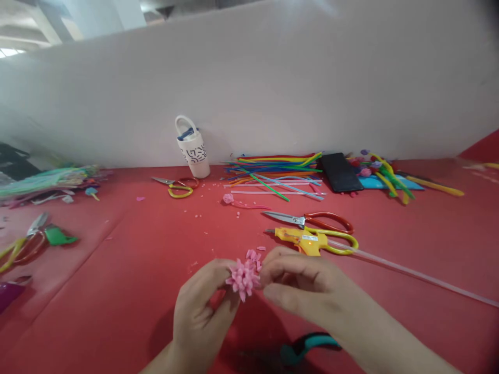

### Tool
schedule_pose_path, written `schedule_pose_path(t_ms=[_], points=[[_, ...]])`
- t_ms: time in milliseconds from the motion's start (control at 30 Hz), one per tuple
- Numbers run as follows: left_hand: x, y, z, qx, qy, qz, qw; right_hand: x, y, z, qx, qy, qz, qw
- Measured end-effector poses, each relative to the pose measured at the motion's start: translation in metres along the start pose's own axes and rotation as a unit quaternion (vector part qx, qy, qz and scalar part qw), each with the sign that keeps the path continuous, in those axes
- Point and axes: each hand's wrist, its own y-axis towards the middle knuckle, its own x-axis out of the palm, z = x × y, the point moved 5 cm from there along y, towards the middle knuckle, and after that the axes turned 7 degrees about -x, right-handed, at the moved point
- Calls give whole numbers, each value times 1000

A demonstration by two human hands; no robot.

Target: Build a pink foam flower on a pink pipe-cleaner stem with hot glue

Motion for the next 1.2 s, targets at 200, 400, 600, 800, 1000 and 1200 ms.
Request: schedule_pose_path(t_ms=[200,400,600,800,1000,1200], points=[[3,-12,5,38,-36,95,994,5,-1,4,8,26,19,999],[4,-16,8,89,-6,128,988,7,0,9,-18,61,33,997],[1,-15,9,114,67,73,989,9,-2,6,3,83,23,996],[3,-15,4,62,102,30,992,9,-4,7,16,92,22,995],[3,-15,18,261,113,13,959,8,-6,5,31,93,17,995],[4,-16,15,360,152,-29,920,8,-4,3,40,85,12,995]])
